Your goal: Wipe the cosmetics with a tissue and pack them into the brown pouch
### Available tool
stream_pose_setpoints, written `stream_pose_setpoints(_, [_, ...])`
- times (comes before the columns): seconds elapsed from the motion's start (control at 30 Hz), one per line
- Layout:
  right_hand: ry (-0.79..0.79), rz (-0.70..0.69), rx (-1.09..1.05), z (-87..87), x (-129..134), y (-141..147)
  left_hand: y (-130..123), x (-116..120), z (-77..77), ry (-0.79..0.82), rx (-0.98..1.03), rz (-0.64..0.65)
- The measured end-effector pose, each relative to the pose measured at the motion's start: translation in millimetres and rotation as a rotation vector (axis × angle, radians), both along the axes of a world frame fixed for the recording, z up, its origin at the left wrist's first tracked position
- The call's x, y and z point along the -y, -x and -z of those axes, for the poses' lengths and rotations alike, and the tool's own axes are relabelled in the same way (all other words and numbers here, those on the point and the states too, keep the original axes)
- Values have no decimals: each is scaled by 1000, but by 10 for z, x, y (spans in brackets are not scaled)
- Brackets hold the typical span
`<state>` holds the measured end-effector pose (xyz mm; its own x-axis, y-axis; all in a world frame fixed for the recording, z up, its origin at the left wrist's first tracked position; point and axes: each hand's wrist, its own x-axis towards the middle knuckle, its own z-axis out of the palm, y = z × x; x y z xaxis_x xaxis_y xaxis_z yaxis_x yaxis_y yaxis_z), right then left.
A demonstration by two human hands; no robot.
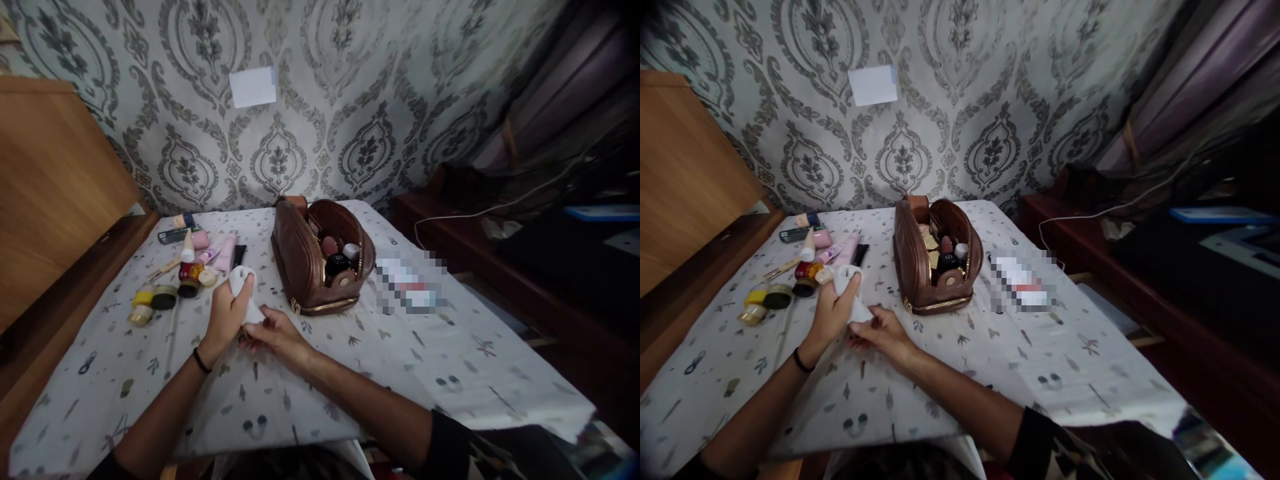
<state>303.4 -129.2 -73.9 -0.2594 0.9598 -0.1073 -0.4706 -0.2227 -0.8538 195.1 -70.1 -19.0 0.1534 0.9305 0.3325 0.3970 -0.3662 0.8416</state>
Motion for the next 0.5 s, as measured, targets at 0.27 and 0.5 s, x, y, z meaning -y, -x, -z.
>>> stream_pose_setpoints(0.27, [-116, 46, 267, 95, 4, -64, 116, -182, 226, 549, 327, 96])
stream_pose_setpoints(0.5, [-65, -12, 169, 136, -4, -53, 97, -123, 171, 837, 720, 318])
